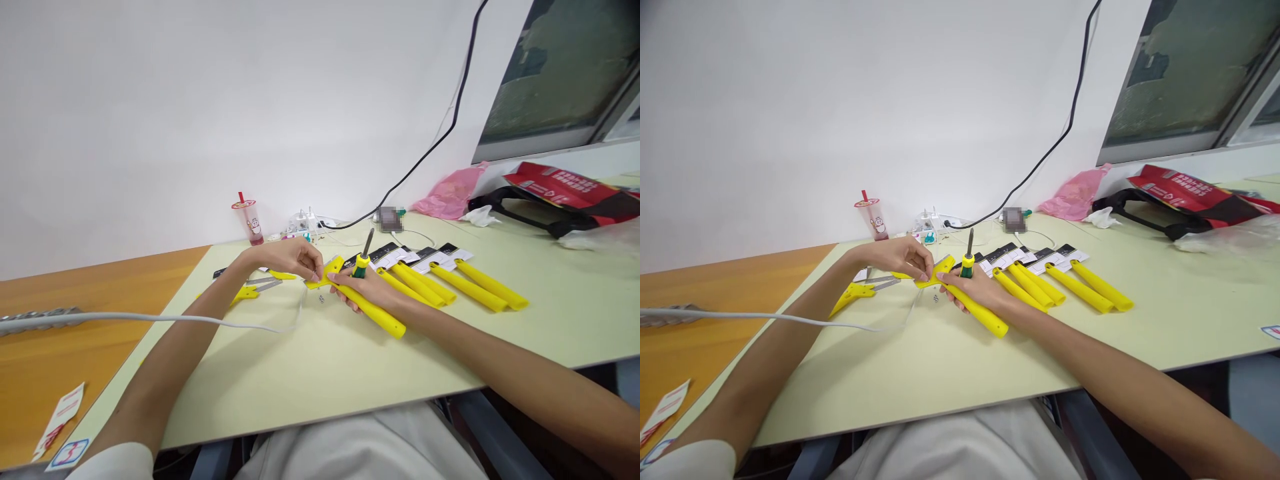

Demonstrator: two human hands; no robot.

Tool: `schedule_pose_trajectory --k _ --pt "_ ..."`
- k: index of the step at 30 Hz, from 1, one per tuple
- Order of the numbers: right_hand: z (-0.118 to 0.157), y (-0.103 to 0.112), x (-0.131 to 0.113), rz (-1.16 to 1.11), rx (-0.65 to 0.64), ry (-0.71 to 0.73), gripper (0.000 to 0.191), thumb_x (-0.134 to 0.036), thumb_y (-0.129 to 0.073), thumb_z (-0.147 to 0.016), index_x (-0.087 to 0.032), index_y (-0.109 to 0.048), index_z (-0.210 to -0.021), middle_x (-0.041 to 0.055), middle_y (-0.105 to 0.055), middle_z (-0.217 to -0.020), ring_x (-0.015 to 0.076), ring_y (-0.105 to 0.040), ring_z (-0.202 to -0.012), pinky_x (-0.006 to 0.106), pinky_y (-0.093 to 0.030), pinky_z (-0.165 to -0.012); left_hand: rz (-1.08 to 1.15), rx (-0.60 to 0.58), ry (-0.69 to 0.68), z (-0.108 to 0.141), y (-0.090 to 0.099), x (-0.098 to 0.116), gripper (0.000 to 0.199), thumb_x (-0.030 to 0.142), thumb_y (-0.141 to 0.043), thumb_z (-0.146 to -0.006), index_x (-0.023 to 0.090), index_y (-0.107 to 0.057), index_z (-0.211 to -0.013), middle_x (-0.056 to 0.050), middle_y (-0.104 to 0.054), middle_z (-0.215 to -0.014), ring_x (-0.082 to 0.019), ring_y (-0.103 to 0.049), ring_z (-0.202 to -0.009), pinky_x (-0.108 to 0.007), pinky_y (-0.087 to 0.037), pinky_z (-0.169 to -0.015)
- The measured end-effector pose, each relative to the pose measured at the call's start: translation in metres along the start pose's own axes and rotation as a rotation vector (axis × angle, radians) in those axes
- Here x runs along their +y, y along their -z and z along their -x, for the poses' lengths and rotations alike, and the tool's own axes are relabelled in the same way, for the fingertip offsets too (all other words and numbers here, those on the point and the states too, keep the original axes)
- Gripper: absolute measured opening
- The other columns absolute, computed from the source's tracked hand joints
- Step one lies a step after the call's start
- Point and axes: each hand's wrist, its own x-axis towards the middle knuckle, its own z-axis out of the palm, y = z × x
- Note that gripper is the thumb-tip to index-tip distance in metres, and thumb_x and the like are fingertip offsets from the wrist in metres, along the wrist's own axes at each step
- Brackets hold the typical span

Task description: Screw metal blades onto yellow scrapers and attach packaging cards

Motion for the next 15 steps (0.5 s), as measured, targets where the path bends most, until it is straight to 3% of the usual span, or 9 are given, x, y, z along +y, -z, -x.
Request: schedule_pose_trajectory --k 6,10,13,15 --pt "0.000 -0.002 -0.002 -0.022 0.004 -0.013 0.047 -0.063 -0.089 -0.086 -0.017 -0.078 -0.079 0.0013 -0.066 -0.062 0.0121 -0.056 -0.045 0.024 -0.047 -0.039 -0.069 -0.007 0.005 -0.001 -0.003 0.000 0.018 0.037 -0.084 -0.091 0.021 -0.083 -0.099 -0.008 -0.083 -0.096 -0.022 -0.078 -0.088 -0.033 -0.058 -0.078" --pt "0.000 -0.003 -0.004 -0.042 0.010 -0.015 0.047 -0.061 -0.092 -0.084 -0.017 -0.076 -0.076 0.0012 -0.065 -0.059 0.0119 -0.055 -0.044 0.024 -0.046 -0.038 -0.037 0.030 -0.001 -0.004 -0.004 -0.004 0.033 0.047 -0.087 -0.090 0.021 -0.075 -0.106 -0.008 -0.081 -0.103 -0.022 -0.078 -0.087 -0.033 -0.057 -0.075" --pt "-0.001 -0.003 -0.004 -0.057 0.060 0.000 0.048 -0.062 -0.090 -0.087 -0.016 -0.077 -0.078 0.0014 -0.065 -0.061 0.0114 -0.055 -0.044 0.024 -0.047 -0.039 0.021 0.132 -0.005 -0.009 -0.005 -0.013 0.050 0.059 -0.085 -0.091 0.023 -0.070 -0.122 -0.009 -0.081 -0.110 -0.023 -0.077 -0.093 -0.032 -0.056 -0.076" --pt "-0.002 -0.002 -0.005 -0.094 0.134 0.019 0.050 -0.064 -0.087 -0.089 -0.016 -0.078 -0.080 0.0018 -0.066 -0.065 0.0108 -0.054 -0.046 0.024 -0.047 -0.040 0.082 0.282 -0.011 -0.014 -0.007 -0.024 0.057 0.069 -0.077 -0.095 0.023 -0.067 -0.128 -0.011 -0.081 -0.112 -0.023 -0.076 -0.098 -0.033 -0.057 -0.081"
